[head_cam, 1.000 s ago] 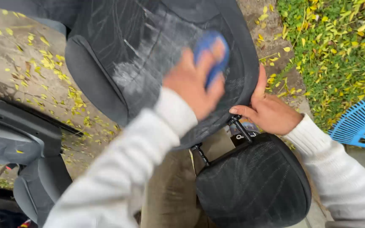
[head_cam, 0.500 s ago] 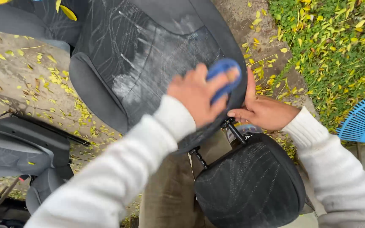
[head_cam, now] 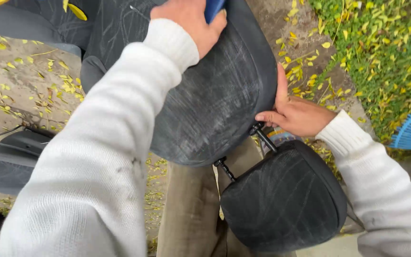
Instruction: The person sprays a cleaning solution onto a car seat using a yellow and blue spray bottle, then scrubs the seat surface with a blue sponge. The person continues scrubbing the seat thoroughly, covering the entire surface area with the sponge.
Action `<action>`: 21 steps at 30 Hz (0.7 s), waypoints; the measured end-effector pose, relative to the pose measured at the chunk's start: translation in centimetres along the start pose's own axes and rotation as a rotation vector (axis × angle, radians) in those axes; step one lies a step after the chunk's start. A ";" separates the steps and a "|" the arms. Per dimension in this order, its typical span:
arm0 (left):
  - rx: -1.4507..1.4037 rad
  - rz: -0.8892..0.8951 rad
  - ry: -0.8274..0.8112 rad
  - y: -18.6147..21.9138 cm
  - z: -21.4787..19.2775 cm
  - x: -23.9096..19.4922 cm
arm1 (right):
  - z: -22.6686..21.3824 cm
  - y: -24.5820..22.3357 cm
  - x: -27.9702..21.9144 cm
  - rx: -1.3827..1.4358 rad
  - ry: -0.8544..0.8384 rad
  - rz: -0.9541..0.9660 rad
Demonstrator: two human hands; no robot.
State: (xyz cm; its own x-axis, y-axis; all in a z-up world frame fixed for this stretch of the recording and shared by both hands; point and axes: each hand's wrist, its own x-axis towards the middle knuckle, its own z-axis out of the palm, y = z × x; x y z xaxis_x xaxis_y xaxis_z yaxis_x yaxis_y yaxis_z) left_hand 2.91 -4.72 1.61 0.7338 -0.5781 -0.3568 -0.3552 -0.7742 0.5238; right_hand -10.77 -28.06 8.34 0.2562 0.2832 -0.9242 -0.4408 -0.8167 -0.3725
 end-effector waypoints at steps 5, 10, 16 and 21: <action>-0.174 0.079 0.006 6.1 -0.4 -9.3 | 0.1 0.4 0.1 0.076 -0.002 -0.049; 0.025 0.426 -0.355 1.5 3.0 -22.8 | 0.9 0.6 -0.2 0.169 0.009 -0.068; -0.104 0.112 0.127 7.6 2.4 -5.7 | 1.1 1.0 0.4 -0.015 -0.023 -0.021; -0.183 0.097 0.023 4.7 4.3 -19.7 | 1.3 1.0 0.9 0.065 0.019 -0.124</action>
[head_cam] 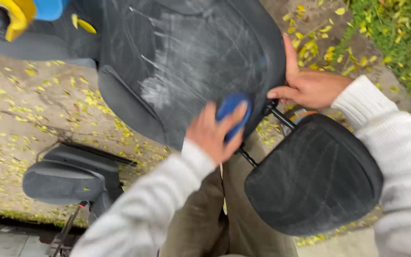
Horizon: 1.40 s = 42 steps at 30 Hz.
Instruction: The person sprays a cleaning solution onto a car seat using a yellow and blue spray bottle, then scrubs the seat surface with a blue sponge. The person continues scrubbing the seat thoroughly, covering the entire surface area with the sponge.
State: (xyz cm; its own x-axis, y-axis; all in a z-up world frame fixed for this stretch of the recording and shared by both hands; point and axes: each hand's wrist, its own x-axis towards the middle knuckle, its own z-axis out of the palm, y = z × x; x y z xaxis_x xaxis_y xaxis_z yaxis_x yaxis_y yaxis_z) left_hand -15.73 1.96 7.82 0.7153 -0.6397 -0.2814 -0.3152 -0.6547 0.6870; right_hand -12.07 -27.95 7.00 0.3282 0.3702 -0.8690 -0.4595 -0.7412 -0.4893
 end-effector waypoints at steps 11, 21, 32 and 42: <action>-0.221 -0.089 0.162 3.1 -0.1 8.6 | 0.6 -0.2 -0.8 0.024 0.004 0.156; -0.118 -0.052 0.151 0.6 0.9 4.9 | 0.6 -0.7 -0.5 -0.064 0.048 0.161; -0.069 -0.138 -0.073 -2.7 2.0 -6.3 | 0.1 -1.4 -1.2 -0.005 0.065 0.153; -0.122 -0.033 0.219 -2.8 -0.1 2.2 | 0.4 -0.8 -0.1 -0.037 0.025 0.099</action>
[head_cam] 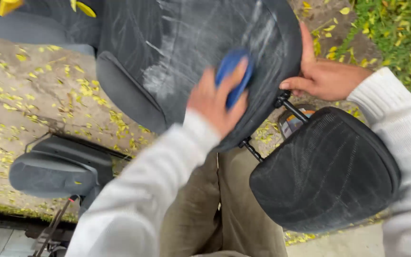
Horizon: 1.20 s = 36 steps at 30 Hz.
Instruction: The person sprays a cleaning solution onto a car seat using a yellow and blue spray bottle, then scrubs the seat surface with a blue sponge. The person continues scrubbing the seat thoroughly, covering the entire surface area with the sponge.
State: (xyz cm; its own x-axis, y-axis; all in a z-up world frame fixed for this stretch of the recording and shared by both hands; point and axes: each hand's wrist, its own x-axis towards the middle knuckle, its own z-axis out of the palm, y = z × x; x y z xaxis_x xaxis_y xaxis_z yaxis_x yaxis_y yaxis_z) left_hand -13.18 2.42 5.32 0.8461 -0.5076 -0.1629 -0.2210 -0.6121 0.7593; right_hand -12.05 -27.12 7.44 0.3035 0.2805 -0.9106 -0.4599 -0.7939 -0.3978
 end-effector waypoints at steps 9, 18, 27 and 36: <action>-0.006 -0.023 0.056 0.4 2.1 9.4 | -1.0 -1.6 -1.2 0.014 -0.020 0.159; 0.060 -0.017 -0.188 -5.5 -1.7 -7.8 | -1.8 -1.0 -1.1 0.138 0.016 0.098; -0.042 -0.033 0.074 -0.8 -0.2 11.0 | -2.1 -1.9 -1.0 -0.029 -0.030 0.168; 0.035 -0.064 -0.050 -5.6 -0.4 1.4 | -1.8 -2.5 -0.8 -0.017 -0.006 0.132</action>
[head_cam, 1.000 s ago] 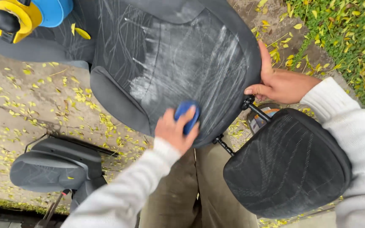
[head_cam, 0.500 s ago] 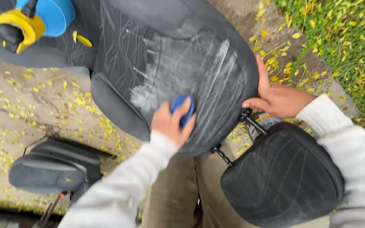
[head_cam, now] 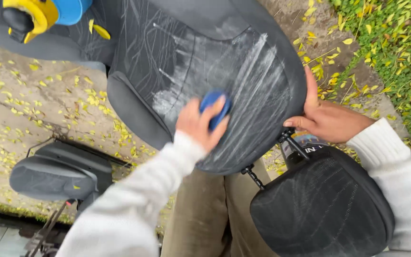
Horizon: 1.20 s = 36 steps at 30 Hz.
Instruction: The person sprays a cleaning solution onto a car seat using a yellow and blue spray bottle, then scrubs the seat surface with a blue sponge. The person continues scrubbing the seat thoroughly, covering the entire surface area with the sponge.
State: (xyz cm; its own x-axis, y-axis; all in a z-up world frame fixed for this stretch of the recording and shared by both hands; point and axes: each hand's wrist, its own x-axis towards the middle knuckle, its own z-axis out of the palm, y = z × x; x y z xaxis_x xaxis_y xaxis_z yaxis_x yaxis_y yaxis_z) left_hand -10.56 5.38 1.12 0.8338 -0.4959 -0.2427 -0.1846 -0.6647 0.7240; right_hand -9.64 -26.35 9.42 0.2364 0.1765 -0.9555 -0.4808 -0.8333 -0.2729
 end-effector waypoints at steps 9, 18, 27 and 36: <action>0.036 0.026 -0.054 -3.6 -1.4 -8.7 | -0.1 0.2 0.6 0.037 0.015 -0.061; -0.145 0.148 0.259 1.9 -0.3 14.2 | -0.6 -1.0 0.7 -0.035 -0.023 0.135; 0.027 -0.060 -0.065 -5.6 -1.1 -2.5 | 0.2 2.4 1.4 -0.020 0.049 -0.224; 0.020 -0.082 -0.102 -9.8 -2.8 -5.1 | 0.5 2.3 1.8 -0.157 -0.121 -0.012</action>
State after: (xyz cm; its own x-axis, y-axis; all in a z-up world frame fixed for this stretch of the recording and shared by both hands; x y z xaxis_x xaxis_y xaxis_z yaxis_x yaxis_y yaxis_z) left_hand -11.59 15.95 -2.91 0.7895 -0.4928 -0.3657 -0.1292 -0.7160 0.6860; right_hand -10.76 -27.68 7.01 0.1337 0.2410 -0.9613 -0.3389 -0.9004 -0.2728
